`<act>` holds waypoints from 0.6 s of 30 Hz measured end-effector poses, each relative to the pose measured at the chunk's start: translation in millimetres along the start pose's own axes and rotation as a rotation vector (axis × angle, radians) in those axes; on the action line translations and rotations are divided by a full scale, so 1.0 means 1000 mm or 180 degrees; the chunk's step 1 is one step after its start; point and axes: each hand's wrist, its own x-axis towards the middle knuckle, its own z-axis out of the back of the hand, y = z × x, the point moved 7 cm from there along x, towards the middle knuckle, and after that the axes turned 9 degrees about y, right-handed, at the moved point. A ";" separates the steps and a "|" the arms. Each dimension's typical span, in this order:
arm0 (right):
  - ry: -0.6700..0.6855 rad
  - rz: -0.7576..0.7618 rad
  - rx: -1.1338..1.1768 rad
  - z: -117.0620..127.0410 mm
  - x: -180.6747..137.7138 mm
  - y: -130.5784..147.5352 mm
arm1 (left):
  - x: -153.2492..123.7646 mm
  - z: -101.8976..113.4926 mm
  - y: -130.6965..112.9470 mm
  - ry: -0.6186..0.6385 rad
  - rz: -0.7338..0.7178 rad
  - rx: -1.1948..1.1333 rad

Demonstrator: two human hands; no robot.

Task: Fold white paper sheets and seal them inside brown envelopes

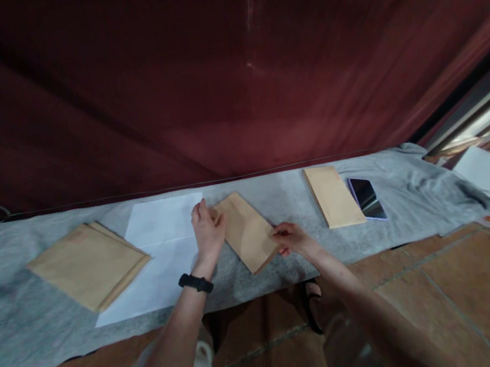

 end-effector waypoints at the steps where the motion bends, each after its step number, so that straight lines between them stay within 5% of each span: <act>1: 0.0053 -0.0035 -0.0102 -0.001 0.000 -0.001 | -0.002 -0.005 -0.009 0.0111 -0.0279 0.0372; 7: 0.0354 -0.0138 -0.0619 -0.006 0.001 -0.007 | -0.020 -0.053 -0.037 0.1150 -0.1152 0.1585; 18: 0.0425 -0.0096 -0.0905 -0.010 0.000 -0.012 | -0.024 -0.071 -0.040 0.1425 -0.1312 0.2152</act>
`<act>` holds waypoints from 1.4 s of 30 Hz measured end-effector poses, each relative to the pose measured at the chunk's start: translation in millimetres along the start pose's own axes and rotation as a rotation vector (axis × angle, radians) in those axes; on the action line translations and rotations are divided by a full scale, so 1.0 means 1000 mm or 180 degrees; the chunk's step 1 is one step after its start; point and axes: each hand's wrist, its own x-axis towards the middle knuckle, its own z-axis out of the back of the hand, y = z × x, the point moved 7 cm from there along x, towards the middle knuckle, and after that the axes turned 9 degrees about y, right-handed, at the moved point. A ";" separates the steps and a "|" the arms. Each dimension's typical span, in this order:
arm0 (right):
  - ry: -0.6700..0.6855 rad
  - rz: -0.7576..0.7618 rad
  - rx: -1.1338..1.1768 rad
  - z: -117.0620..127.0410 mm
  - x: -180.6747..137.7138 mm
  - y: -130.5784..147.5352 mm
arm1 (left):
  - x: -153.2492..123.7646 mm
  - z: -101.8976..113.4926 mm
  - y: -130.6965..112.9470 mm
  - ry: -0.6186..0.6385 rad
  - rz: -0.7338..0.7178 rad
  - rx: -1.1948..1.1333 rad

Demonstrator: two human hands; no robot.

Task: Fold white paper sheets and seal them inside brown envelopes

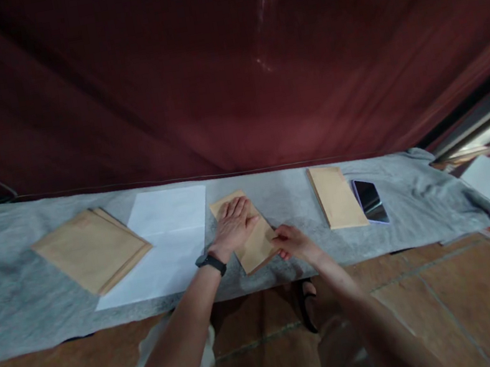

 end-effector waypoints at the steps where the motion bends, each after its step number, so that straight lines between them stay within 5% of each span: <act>1: -0.0018 -0.0001 0.0036 0.000 -0.001 0.000 | -0.001 0.000 -0.002 -0.0006 -0.0027 0.0017; 13: -0.0007 -0.0085 0.0469 0.002 -0.005 0.000 | -0.022 -0.018 -0.035 0.0230 -0.0751 -0.0219; 21: -0.0246 0.0055 0.0743 0.007 -0.011 0.006 | -0.044 0.002 -0.049 0.0680 -0.1141 -0.0703; 28: -0.0381 0.0179 0.0946 0.013 -0.018 0.016 | -0.061 0.021 -0.056 0.0610 -0.1513 -0.0731; 42: -0.0427 -0.0071 0.0489 0.022 -0.007 0.001 | -0.066 0.012 -0.054 0.0401 -0.1273 -0.1009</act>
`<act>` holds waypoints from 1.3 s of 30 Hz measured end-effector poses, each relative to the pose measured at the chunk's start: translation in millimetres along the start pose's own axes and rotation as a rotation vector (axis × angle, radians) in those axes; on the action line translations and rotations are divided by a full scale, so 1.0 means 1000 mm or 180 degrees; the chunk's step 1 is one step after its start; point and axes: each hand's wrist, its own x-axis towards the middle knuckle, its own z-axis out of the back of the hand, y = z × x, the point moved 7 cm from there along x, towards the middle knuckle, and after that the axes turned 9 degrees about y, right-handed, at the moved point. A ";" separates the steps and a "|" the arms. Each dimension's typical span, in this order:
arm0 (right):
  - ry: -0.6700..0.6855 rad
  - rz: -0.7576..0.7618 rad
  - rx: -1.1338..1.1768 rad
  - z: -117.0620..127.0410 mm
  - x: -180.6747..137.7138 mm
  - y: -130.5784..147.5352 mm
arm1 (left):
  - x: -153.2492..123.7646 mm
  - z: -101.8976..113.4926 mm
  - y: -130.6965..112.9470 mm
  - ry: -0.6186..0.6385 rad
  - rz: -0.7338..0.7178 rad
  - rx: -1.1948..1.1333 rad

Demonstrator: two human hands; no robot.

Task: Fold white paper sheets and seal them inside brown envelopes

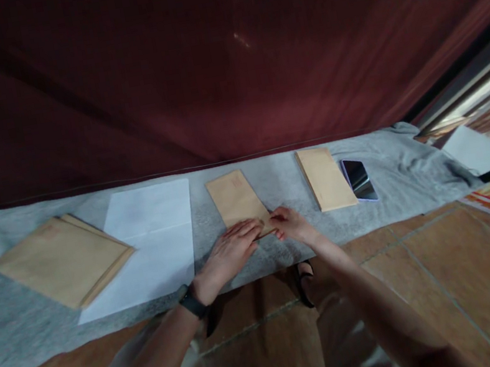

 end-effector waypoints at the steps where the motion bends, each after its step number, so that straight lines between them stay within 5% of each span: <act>1: 0.0013 0.0062 -0.0174 0.002 0.001 -0.001 | -0.001 0.001 0.000 -0.0056 0.0042 -0.0050; 10: 0.0432 0.0626 -0.0896 0.017 -0.014 0.004 | -0.002 -0.002 0.008 -0.0242 0.0398 -0.0262; 17: 0.0316 0.1168 -0.1874 0.018 -0.018 0.019 | -0.003 -0.007 0.007 -0.0341 0.0478 -0.0158; 30: -0.0256 0.0988 -0.2549 0.010 -0.012 0.024 | -0.002 -0.010 0.003 -0.0397 0.0464 0.0026; 39: -0.0285 0.0728 -0.2778 0.006 -0.013 0.025 | -0.005 -0.004 -0.026 0.0095 0.0220 0.0734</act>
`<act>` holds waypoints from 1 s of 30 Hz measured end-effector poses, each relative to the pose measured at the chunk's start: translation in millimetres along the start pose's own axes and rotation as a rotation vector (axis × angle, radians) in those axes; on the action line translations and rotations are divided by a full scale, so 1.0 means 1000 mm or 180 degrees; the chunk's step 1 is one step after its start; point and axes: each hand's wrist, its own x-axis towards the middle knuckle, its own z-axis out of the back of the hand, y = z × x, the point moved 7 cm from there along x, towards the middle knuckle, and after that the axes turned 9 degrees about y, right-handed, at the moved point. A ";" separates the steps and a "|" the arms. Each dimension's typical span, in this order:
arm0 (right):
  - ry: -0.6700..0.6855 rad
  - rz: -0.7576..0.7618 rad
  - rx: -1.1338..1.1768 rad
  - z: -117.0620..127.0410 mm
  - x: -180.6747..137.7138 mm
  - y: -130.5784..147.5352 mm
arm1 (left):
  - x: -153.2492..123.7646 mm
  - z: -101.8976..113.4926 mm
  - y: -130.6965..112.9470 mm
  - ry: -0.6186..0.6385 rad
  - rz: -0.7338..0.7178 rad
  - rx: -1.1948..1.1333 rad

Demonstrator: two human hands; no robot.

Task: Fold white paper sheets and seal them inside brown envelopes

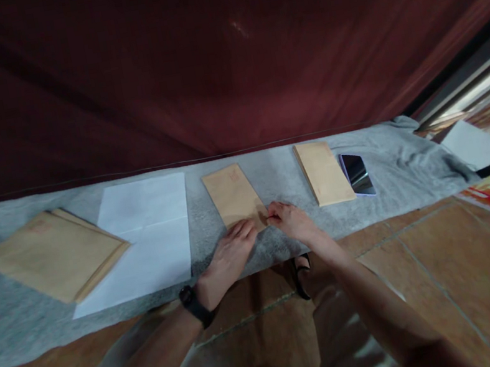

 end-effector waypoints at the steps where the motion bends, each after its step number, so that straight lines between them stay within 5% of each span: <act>1: 0.0028 0.0015 -0.0088 0.000 -0.001 0.002 | -0.001 0.000 -0.004 0.0012 -0.0057 0.0115; 9: 0.0172 0.0133 -0.0874 -0.005 -0.008 0.020 | -0.004 -0.004 -0.019 -0.0014 -0.0128 0.0918; 21: 0.0080 0.0579 -0.0963 -0.012 -0.019 0.031 | 0.000 -0.010 -0.026 -0.0212 0.0005 0.1329; 30: 0.0011 0.0435 -0.0833 -0.010 -0.012 0.023 | 0.004 -0.011 -0.034 -0.0222 0.0120 0.1428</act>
